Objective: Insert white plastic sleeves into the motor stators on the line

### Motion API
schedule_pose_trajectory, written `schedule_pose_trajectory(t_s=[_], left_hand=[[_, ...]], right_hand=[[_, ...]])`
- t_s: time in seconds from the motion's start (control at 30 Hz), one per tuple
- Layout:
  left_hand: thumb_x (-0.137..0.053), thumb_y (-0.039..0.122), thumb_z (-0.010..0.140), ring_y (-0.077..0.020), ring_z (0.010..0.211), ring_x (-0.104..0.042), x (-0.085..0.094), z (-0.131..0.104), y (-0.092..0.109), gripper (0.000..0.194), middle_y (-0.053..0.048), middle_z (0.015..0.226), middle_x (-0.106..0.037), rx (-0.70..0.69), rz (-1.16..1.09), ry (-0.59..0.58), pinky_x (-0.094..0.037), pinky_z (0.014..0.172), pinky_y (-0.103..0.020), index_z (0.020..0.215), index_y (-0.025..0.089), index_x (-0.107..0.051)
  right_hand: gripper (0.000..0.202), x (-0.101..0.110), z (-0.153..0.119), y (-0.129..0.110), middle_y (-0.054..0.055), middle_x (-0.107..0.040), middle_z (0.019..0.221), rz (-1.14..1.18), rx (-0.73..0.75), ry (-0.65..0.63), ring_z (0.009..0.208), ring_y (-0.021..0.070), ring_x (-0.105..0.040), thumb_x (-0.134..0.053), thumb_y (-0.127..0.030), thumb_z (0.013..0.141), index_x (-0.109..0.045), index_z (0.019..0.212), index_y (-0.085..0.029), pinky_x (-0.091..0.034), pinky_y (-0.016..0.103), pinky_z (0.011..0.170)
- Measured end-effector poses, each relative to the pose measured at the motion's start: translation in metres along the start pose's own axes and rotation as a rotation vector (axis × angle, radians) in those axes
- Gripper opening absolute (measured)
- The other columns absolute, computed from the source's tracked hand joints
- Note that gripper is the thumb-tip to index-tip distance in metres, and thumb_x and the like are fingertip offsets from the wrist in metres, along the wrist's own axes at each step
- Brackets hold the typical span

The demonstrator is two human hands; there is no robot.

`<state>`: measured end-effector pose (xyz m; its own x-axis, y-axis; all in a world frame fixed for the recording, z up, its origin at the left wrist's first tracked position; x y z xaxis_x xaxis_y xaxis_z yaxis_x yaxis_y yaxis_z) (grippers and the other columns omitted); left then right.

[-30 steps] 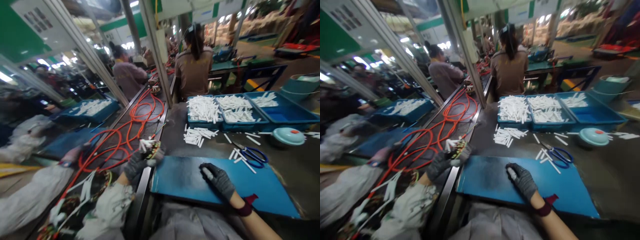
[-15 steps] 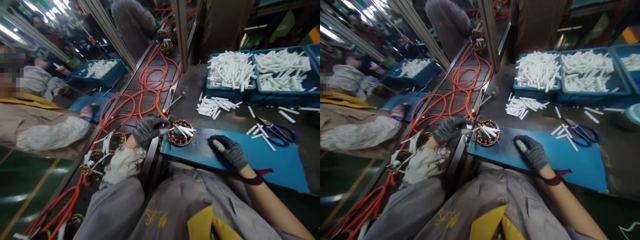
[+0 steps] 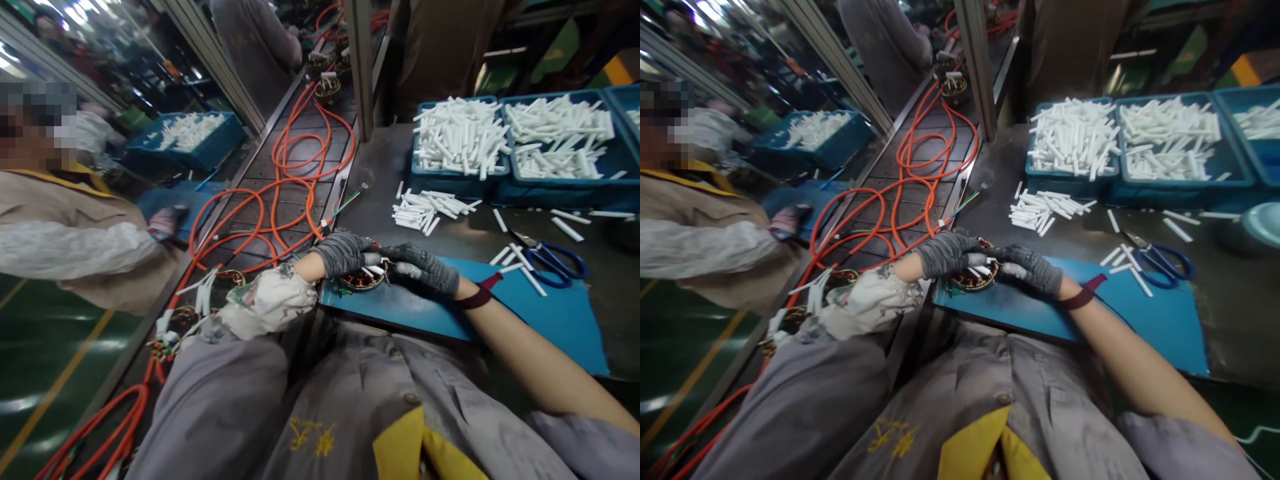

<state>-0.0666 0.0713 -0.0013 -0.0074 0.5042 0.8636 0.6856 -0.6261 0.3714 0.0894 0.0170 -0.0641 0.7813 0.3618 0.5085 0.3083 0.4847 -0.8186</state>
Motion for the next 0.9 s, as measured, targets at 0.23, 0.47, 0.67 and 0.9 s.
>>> schedule_pose_trajectory(t_s=[0.23,0.47,0.67,0.9], left_hand=[[-0.053,0.036,0.096,-0.0178,0.092,-0.069,-0.008,-0.016,-0.03,0.03,-0.005,0.099,-0.074,-0.026,-0.086,-0.054,-0.048,0.084,-0.024,0.107,0.018,-0.075],[-0.054,0.039,0.096,-0.0185,0.097,-0.067,-0.026,-0.028,-0.043,0.032,-0.004,0.102,-0.073,-0.015,-0.359,-0.006,-0.05,0.088,-0.026,0.111,0.018,-0.072],[-0.058,0.038,0.09,-0.0187,0.092,-0.066,-0.03,-0.023,-0.048,0.033,-0.005,0.094,-0.073,-0.035,-0.526,-0.115,-0.051,0.081,-0.026,0.103,0.012,-0.073],[-0.06,0.046,0.085,-0.0165,0.067,-0.062,-0.011,-0.003,-0.011,0.035,-0.002,0.07,-0.069,0.088,0.028,-0.155,-0.042,0.065,-0.025,0.09,0.017,-0.079]], right_hand=[[0.05,-0.008,0.032,-0.012,0.008,-0.074,0.086,-0.101,0.049,-0.086,0.075,0.0191,-0.063,-0.044,-0.056,0.099,-0.076,0.103,-0.017,-0.047,0.031,0.071],[0.049,-0.022,0.038,-0.002,0.001,-0.063,0.065,-0.06,-0.083,0.001,0.06,0.0126,-0.049,-0.053,-0.058,0.094,-0.07,0.074,-0.017,-0.035,0.027,0.06],[0.052,-0.023,0.034,-0.006,0.005,-0.07,0.077,-0.086,-0.053,-0.089,0.067,0.0157,-0.056,-0.043,-0.058,0.098,-0.074,0.087,-0.017,-0.041,0.028,0.064],[0.046,-0.022,0.026,-0.001,0.013,-0.074,0.098,-0.224,-0.087,0.039,0.088,0.0263,-0.065,-0.056,-0.056,0.093,-0.074,0.108,-0.017,-0.051,0.041,0.081]])
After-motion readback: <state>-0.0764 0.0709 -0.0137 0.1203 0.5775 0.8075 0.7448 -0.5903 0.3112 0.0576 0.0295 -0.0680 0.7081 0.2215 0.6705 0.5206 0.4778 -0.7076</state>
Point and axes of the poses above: each hand's wrist, its own z-axis towards the middle knuckle, its own x-axis out of the back of the hand, y = z × x, the point moved 5 cm from there along z, towards the middle knuckle
